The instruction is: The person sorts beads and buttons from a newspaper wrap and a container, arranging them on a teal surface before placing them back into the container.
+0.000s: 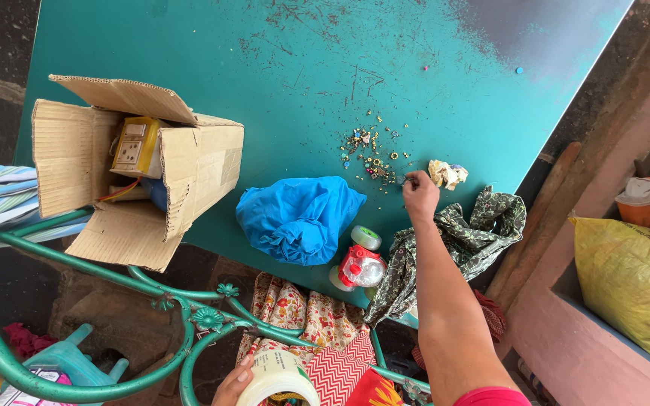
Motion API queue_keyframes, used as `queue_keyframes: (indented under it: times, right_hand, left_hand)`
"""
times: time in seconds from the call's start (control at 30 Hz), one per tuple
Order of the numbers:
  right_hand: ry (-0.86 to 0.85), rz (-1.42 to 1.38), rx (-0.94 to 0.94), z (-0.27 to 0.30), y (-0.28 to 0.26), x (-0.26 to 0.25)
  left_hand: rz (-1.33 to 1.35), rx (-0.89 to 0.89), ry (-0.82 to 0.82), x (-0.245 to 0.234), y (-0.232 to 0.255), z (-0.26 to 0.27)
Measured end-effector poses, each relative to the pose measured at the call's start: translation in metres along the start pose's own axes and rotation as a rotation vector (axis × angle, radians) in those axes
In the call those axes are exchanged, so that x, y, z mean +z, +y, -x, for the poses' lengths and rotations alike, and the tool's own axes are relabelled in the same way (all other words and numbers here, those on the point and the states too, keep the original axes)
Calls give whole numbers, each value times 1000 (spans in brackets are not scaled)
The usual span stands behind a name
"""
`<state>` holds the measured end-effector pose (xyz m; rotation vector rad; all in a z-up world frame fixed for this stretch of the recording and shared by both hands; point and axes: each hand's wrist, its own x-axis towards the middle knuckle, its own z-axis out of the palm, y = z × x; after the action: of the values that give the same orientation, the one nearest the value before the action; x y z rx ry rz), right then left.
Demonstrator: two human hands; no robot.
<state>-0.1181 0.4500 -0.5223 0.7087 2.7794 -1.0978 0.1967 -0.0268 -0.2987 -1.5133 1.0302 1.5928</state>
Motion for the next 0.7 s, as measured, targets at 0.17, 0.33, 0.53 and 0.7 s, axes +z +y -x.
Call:
queue_keyframes:
  times: [0.17,0.33,0.53,0.7]
  right_hand:
    - [-80,-654,387,4,9,-20]
    - [-30,-1341,571,8,20,-61]
    - [207,-1352,554,-1,33,-83]
    - [240,-297,493,-22,40,-69]
  left_hand:
    - [16,26,-1,-4,-1,2]
    - [78,-6,19,-7,0,2]
    - [37,25,30,-11,3,2]
    - [9,87,-14,-6,13,5]
